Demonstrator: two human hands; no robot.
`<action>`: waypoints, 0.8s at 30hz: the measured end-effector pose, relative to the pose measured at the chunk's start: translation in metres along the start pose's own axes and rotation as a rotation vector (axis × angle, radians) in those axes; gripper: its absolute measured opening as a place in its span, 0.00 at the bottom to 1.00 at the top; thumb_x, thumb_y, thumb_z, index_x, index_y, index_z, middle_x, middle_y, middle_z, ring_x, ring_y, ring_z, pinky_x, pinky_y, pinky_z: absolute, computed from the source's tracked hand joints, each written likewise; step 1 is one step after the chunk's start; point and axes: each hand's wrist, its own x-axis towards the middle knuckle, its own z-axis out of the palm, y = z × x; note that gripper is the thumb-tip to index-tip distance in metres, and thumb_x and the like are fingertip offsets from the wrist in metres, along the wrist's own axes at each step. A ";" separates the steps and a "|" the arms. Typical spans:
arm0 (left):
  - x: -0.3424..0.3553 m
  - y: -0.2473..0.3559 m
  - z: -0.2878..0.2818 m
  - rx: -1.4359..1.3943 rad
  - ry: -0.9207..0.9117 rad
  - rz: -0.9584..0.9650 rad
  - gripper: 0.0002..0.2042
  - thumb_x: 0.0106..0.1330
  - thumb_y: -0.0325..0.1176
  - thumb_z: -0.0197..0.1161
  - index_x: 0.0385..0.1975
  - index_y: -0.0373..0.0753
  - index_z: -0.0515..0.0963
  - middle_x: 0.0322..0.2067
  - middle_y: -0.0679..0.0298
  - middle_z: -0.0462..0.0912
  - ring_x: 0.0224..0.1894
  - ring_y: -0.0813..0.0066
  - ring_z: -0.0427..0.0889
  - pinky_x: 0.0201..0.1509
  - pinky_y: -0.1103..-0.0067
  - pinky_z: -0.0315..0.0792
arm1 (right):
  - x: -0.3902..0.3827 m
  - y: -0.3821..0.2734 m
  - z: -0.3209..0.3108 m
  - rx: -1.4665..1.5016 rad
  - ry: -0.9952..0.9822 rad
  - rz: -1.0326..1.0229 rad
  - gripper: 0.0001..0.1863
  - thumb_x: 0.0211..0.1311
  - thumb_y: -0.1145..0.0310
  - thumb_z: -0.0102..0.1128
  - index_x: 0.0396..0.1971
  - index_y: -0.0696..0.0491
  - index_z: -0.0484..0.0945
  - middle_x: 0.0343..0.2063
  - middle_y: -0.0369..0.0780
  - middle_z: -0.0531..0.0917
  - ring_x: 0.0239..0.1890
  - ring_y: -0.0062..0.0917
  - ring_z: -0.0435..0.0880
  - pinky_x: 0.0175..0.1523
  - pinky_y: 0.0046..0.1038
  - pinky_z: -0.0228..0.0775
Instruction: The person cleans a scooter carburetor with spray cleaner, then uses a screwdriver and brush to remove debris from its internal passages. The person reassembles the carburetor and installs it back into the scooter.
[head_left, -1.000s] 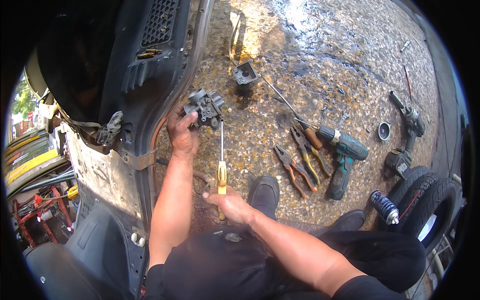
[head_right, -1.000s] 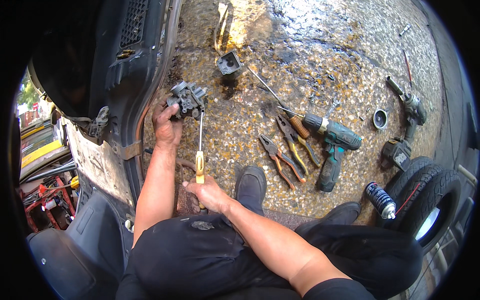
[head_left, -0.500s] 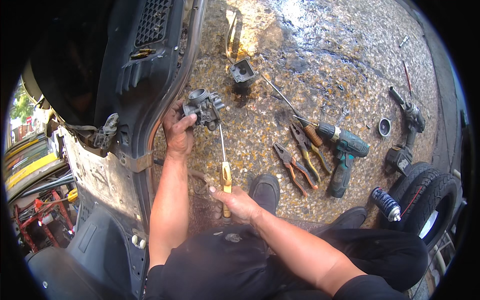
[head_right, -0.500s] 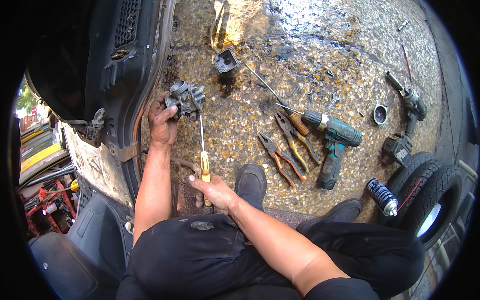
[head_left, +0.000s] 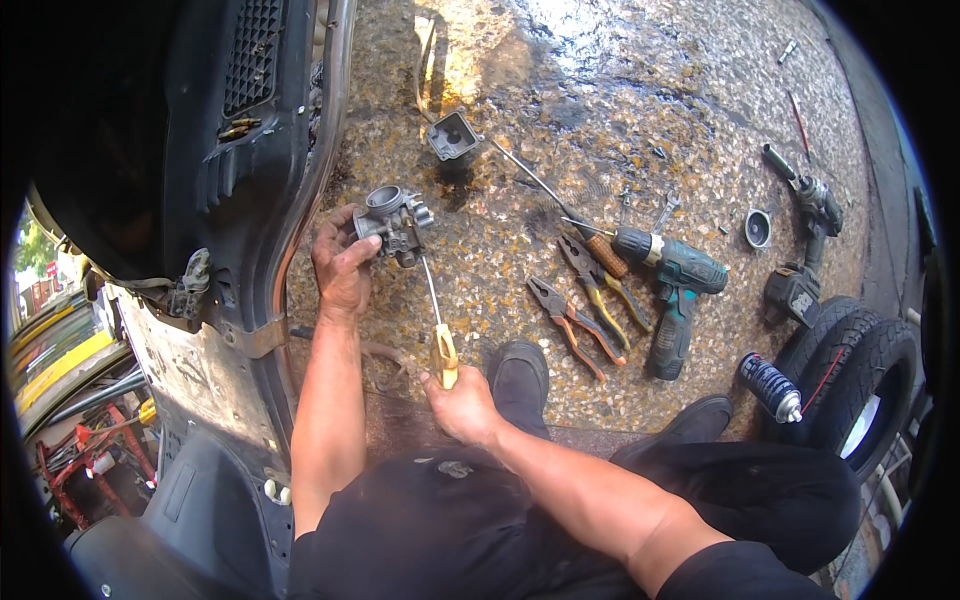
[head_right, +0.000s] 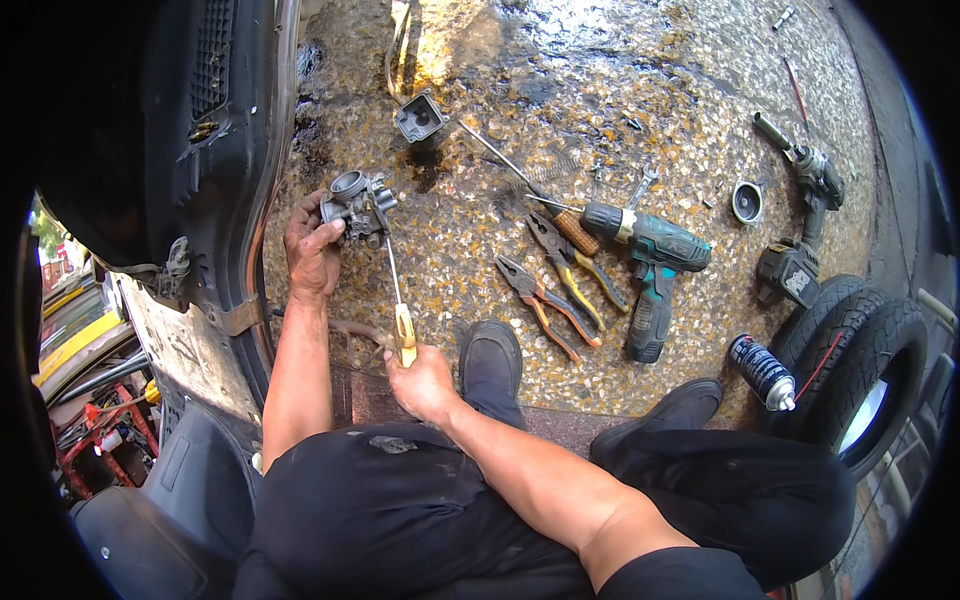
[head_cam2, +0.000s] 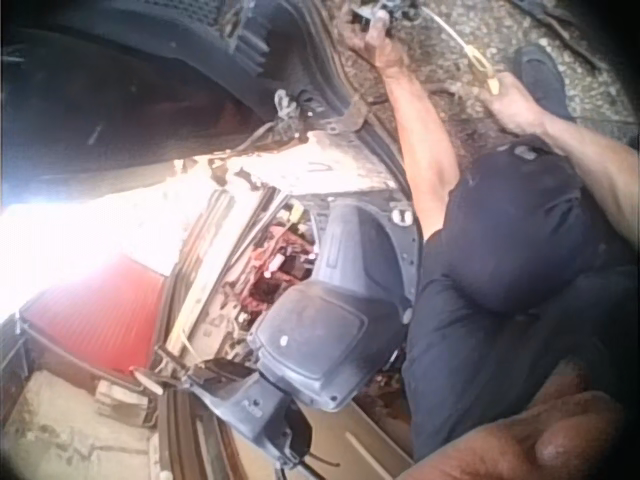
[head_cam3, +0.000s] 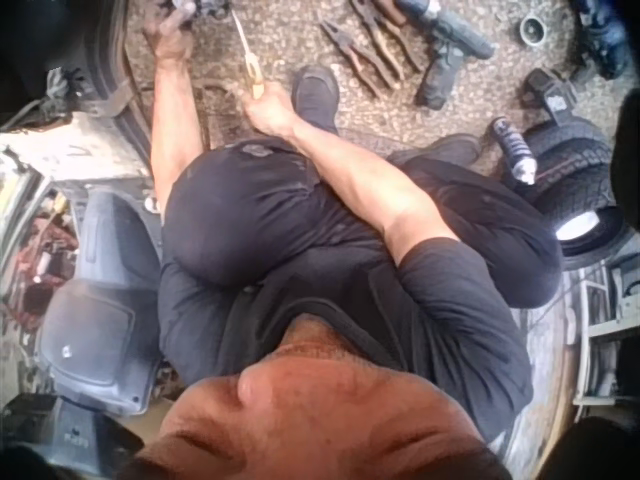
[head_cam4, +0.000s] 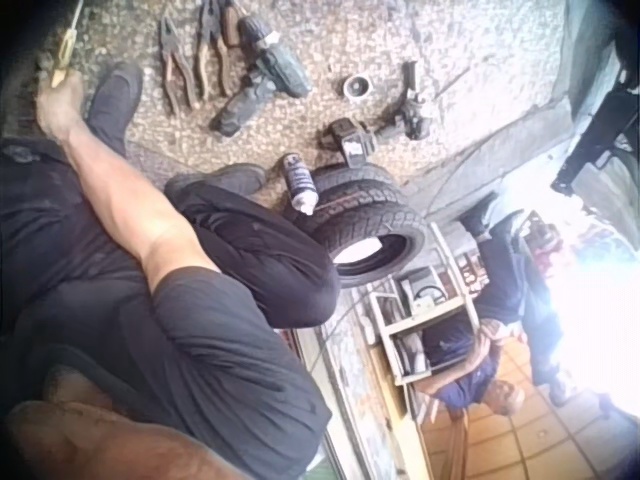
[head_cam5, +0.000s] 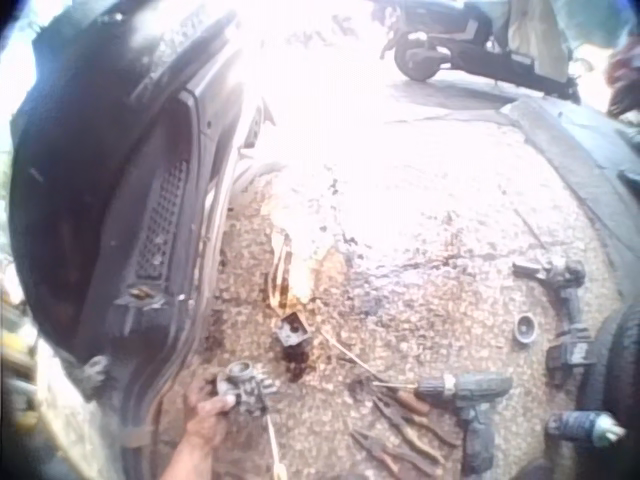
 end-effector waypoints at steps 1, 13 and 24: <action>0.000 0.000 0.000 0.001 0.016 -0.014 0.32 0.46 0.24 0.66 0.56 0.27 0.66 0.45 0.56 0.79 0.46 0.70 0.79 0.56 0.76 0.71 | 0.000 0.000 0.000 -0.001 0.006 0.002 0.17 0.63 0.59 0.62 0.27 0.60 0.80 0.19 0.47 0.82 0.24 0.37 0.83 0.34 0.38 0.73; 0.000 0.001 0.001 0.009 0.013 0.003 0.31 0.46 0.24 0.66 0.55 0.28 0.68 0.45 0.57 0.80 0.46 0.70 0.79 0.55 0.76 0.72 | -0.001 -0.004 -0.002 0.040 -0.070 0.017 0.15 0.62 0.60 0.63 0.32 0.60 0.80 0.20 0.45 0.83 0.24 0.34 0.83 0.32 0.36 0.73; 0.002 0.004 0.004 0.099 -0.008 -0.005 0.34 0.44 0.27 0.67 0.56 0.28 0.67 0.45 0.56 0.79 0.46 0.70 0.78 0.55 0.77 0.71 | 0.000 -0.006 -0.006 0.065 -0.154 0.078 0.13 0.64 0.61 0.62 0.37 0.57 0.82 0.20 0.40 0.82 0.22 0.27 0.81 0.31 0.33 0.71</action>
